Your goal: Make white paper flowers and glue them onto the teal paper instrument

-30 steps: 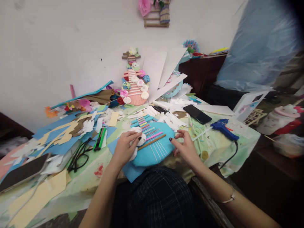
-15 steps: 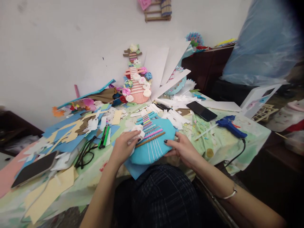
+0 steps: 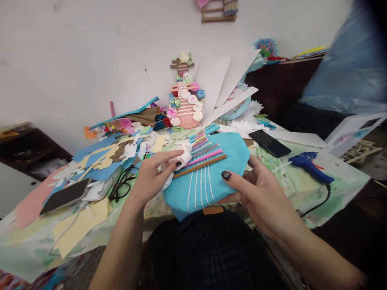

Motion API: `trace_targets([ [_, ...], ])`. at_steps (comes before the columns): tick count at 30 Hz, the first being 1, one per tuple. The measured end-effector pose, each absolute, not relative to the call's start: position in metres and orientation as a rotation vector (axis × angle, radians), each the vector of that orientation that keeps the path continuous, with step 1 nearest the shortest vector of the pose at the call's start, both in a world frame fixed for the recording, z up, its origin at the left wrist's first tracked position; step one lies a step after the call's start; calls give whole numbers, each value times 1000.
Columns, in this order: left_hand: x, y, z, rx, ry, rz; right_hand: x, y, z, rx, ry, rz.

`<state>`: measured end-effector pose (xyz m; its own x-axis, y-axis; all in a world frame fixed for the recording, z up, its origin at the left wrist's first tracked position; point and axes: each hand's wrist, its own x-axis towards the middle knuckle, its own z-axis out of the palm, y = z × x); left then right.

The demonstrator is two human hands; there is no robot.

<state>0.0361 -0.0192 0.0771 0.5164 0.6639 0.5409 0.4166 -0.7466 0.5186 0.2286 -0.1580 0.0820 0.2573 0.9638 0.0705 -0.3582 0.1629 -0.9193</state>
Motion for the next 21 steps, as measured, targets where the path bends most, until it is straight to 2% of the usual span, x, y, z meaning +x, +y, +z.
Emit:
trace_targets([
  [15, 35, -31, 88, 2504, 821, 1135, 223, -169, 91, -961, -853, 1066],
  [21, 29, -41, 91, 2513, 805, 1311, 224, -172, 88, -973, -872, 1043],
])
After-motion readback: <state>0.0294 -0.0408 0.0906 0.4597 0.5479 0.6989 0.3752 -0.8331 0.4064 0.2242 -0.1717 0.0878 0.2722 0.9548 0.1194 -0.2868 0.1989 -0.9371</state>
